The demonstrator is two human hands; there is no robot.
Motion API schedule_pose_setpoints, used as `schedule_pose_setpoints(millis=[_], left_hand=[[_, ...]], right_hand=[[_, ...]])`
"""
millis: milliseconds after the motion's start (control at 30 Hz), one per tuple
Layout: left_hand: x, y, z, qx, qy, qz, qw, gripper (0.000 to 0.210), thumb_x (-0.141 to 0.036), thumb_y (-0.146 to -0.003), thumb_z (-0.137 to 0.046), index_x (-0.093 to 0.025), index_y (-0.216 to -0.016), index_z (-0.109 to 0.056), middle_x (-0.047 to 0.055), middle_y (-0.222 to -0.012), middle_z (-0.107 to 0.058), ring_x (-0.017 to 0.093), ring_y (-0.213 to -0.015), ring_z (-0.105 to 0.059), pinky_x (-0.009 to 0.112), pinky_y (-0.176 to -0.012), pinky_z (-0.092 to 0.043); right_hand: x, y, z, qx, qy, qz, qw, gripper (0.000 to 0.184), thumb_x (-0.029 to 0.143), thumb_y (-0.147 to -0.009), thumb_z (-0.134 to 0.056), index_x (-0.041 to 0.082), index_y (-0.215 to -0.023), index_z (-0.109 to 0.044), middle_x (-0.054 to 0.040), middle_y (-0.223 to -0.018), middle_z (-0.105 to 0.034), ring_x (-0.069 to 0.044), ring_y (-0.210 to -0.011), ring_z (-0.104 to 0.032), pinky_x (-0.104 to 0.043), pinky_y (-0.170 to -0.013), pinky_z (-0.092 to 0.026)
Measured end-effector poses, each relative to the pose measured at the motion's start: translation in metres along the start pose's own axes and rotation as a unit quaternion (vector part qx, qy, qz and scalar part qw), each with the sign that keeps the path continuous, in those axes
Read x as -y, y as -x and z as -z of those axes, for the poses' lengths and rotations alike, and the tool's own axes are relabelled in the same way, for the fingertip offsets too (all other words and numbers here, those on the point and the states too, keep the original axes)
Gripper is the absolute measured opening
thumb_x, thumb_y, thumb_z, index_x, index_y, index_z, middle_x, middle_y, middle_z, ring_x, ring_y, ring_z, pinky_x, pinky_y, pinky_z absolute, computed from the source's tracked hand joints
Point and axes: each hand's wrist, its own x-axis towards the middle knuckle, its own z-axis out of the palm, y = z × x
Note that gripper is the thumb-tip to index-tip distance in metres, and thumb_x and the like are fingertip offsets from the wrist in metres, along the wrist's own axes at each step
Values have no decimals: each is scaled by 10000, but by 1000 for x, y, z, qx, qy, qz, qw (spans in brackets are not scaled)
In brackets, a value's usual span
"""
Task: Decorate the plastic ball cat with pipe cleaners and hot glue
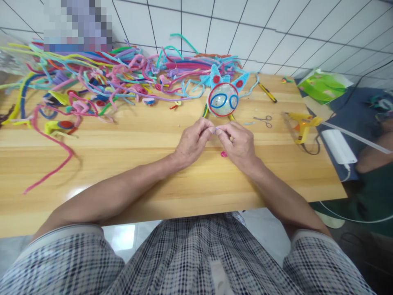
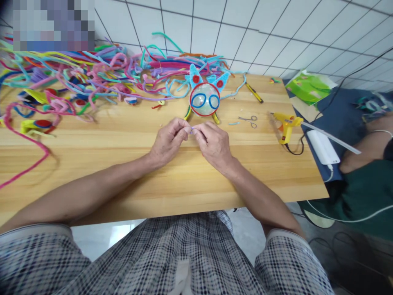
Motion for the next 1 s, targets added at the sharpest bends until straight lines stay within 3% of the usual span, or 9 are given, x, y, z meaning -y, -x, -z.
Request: schedule_pose_setpoints(millis=[200,367,600,800,1000], left_hand=[[-5,5,-7,-27,61,37,997,322,-482,-1141,-647,-228,-946,-617,-19,-832,-605,145,-766,-563,285,-761,-484],[-5,9,-15,-23,171,124,977,332,-517,-1125,-652,-237,-957,-588,-26,-816,-606,118,-598,-450,268,-562,-401],[3,-4,2,43,46,29,998,240,-395,-1121,-644,-231,-951,-605,-18,-822,-672,145,-770,-625,286,-789,-507],[-1,0,-1,9,27,51,998,221,-343,-1136,-605,-231,-946,-599,-8,-845,-684,157,-813,-638,297,-842,-525],[3,0,-2,17,21,27,999,153,-342,-1093,-679,-220,-1007,-644,-5,-926,-697,140,-790,-600,280,-778,-514]], right_hand=[[6,1,-3,6,-44,-71,996,312,465,-1124,-680,252,-956,-835,-17,-830,-808,-183,-736,-693,-335,-744,-532],[10,3,-3,12,-74,-95,993,332,433,-1122,-674,257,-888,-830,-11,-830,-821,-186,-760,-720,-333,-747,-531],[4,-2,2,34,-58,-87,994,481,630,-1125,-640,248,-896,-823,-24,-779,-786,-182,-700,-671,-335,-714,-514],[7,1,-3,40,-93,-129,986,512,685,-1122,-621,242,-911,-767,-5,-753,-732,-169,-666,-624,-323,-657,-463],[5,0,-4,22,-53,-109,992,559,719,-1133,-562,245,-895,-740,-7,-750,-720,-179,-690,-645,-335,-693,-470]])
